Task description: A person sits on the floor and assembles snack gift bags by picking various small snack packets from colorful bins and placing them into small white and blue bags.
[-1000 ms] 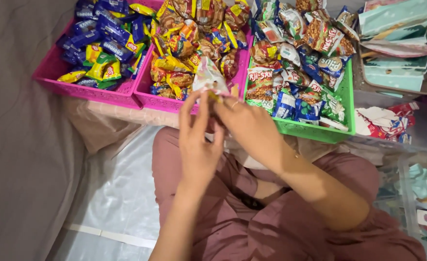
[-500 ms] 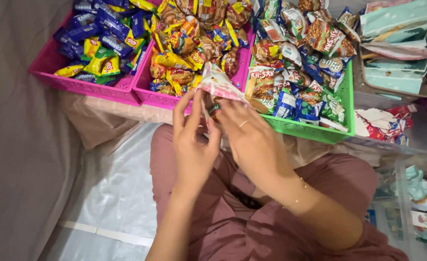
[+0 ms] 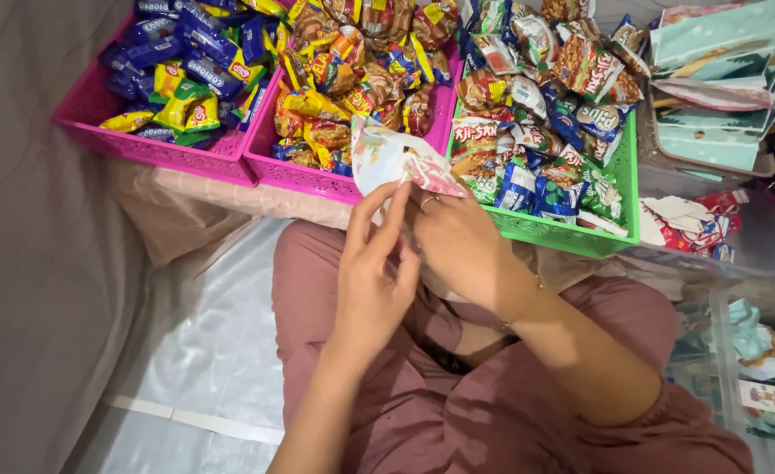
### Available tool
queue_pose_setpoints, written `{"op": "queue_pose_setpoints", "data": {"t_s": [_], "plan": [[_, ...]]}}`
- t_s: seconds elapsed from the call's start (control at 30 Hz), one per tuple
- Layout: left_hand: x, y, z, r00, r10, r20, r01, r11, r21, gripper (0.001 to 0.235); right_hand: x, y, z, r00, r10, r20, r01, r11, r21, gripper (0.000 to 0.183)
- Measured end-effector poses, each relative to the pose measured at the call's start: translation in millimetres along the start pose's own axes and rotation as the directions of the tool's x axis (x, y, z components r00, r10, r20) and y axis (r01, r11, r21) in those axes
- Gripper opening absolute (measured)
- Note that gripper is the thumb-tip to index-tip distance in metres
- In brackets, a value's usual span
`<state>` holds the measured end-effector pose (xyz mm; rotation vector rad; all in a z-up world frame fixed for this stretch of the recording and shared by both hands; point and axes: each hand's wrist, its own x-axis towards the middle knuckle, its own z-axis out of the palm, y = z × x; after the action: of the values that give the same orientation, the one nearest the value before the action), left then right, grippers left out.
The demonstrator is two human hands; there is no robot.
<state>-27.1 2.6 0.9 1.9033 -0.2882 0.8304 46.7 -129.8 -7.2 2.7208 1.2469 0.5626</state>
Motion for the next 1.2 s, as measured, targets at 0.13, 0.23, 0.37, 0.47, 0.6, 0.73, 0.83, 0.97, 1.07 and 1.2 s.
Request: {"op": "queue_pose_setpoints", "data": {"t_s": [0.13, 0.23, 0.37, 0.47, 0.6, 0.73, 0.83, 0.97, 1.07, 1.2], "plan": [[-3, -10, -3, 0.999, -0.005, -0.051, 0.007, 1.000, 0.030, 0.067, 6, -4, 9, 0.989, -0.040, -0.141, 0.036, 0.999, -0.028, 0.019], [-1, -9, -10, 0.996, -0.005, -0.084, 0.007, 1.000, 0.023, 0.066, 14, -19, -27, 0.987, -0.026, -0.156, 0.025, 1.000, -0.008, 0.026], [3, 0, -25, 0.991, 0.006, -0.136, -0.002, 1.000, 0.031, 0.065, 13, -37, -41, 0.990, -0.009, -0.144, -0.002, 0.997, -0.076, 0.037], [10, 17, -49, 0.986, 0.013, -0.167, -0.008, 1.000, 0.029, 0.063, 22, -49, -76, 0.975, -0.061, -0.212, 0.005, 0.967, -0.254, 0.030], [12, 34, -91, 0.985, -0.089, -0.145, 0.106, 0.988, 0.110, 0.057, 29, -68, -127, 0.941, -0.132, -0.313, 0.149, 0.988, 0.033, 0.039], [3, 29, -139, 0.965, -0.134, -0.224, 0.141, 0.990, 0.013, 0.058, 51, -74, -142, 0.814, -0.261, -0.519, 0.360, 0.928, 0.098, 0.023], [-10, 16, -177, 0.934, -0.239, -0.265, 0.252, 0.967, 0.018, 0.057, 93, -70, -113, 0.742, -0.168, -0.649, 0.431, 0.862, 0.269, 0.024], [-19, -5, -217, 0.931, -0.220, -0.293, 0.251, 0.965, 0.074, 0.057, 163, -71, -32, 0.855, -0.100, -0.509, 0.392, 0.766, 0.509, 0.026], [-19, -16, -238, 0.914, -0.249, -0.321, 0.309, 0.940, 0.149, 0.056, 214, -79, 34, 0.929, -0.124, -0.348, 0.309, 0.778, 0.547, 0.026], [-18, -38, -256, 0.885, -0.278, -0.375, 0.357, 0.920, 0.162, 0.055, 270, -98, 117, 0.977, -0.201, -0.076, 0.209, 0.801, 0.562, 0.047]]}}
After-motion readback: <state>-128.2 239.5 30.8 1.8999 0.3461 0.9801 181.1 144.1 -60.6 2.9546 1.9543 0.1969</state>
